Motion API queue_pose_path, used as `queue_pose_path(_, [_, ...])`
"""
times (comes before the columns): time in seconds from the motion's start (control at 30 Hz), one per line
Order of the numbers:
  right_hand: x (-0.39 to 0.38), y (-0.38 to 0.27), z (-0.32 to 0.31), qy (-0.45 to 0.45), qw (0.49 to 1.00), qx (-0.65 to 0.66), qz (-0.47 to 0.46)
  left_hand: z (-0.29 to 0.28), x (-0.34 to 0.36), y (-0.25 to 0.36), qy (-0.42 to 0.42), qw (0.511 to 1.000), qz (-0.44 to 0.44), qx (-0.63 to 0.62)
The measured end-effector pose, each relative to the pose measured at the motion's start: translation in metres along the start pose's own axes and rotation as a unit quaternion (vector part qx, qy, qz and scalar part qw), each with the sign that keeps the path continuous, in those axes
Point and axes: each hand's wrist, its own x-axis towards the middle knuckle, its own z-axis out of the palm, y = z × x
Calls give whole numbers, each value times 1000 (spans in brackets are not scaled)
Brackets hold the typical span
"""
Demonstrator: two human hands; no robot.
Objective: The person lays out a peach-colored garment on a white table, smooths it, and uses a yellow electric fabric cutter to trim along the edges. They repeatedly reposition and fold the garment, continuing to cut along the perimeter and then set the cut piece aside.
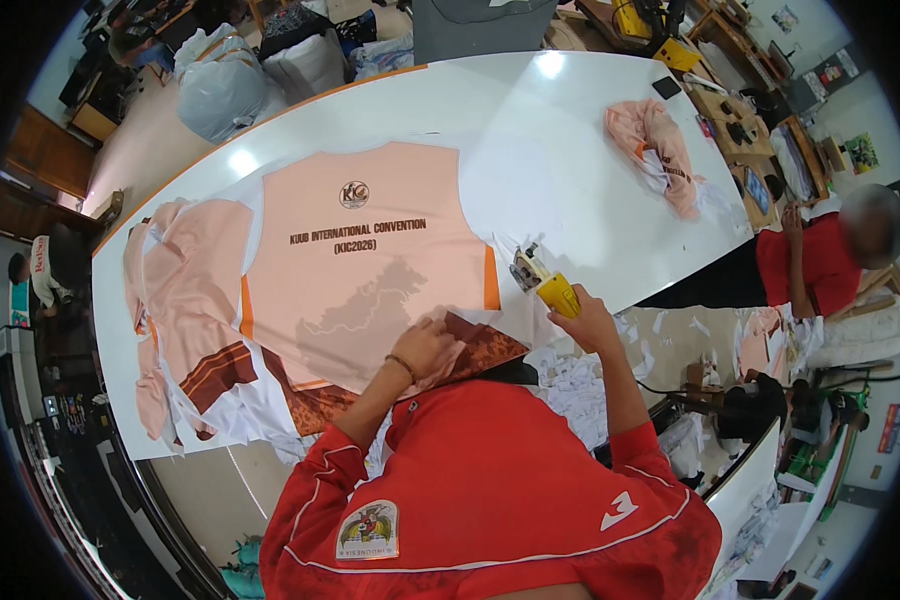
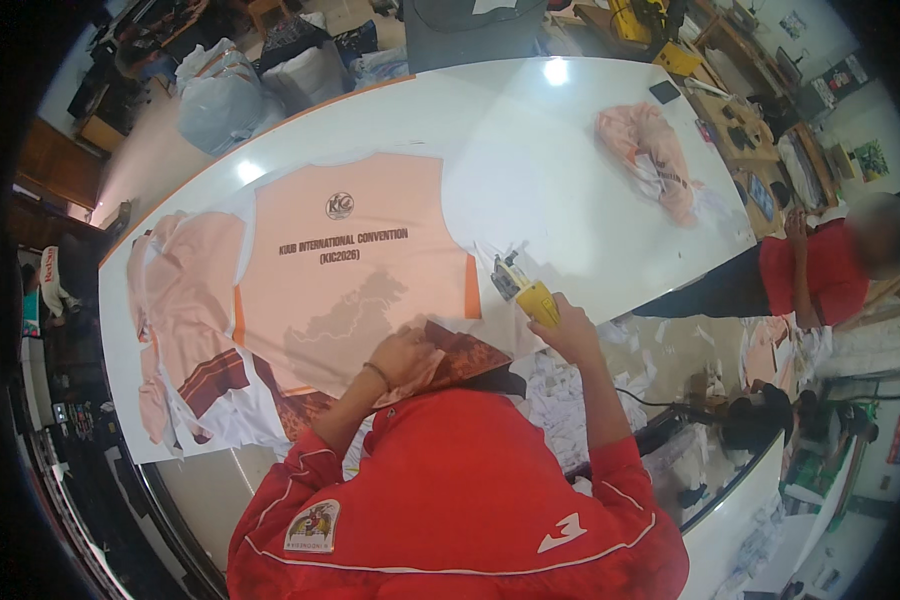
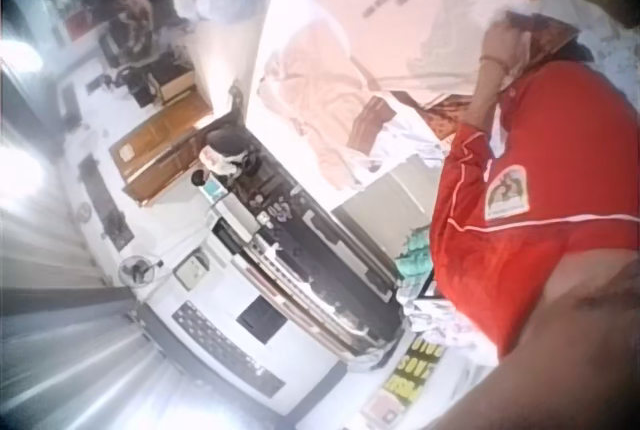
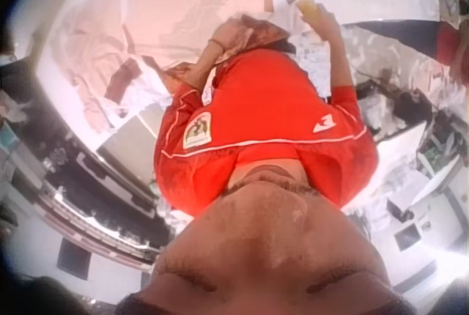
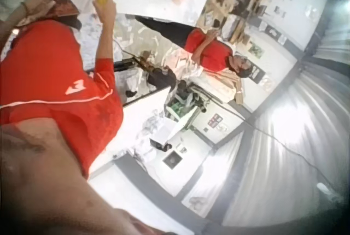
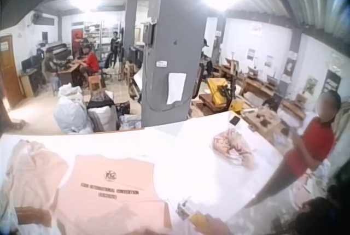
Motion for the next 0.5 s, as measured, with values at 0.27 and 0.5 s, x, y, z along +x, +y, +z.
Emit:
queue_pose_path(0.27, [40,3,3,-23,995,-86,-43,16,-19,23,-11,997,-62,-52])
queue_pose_path(0.5, [60,-15,-6,-34,993,-107,-47,23,-27,21,20,989,-98,-112])
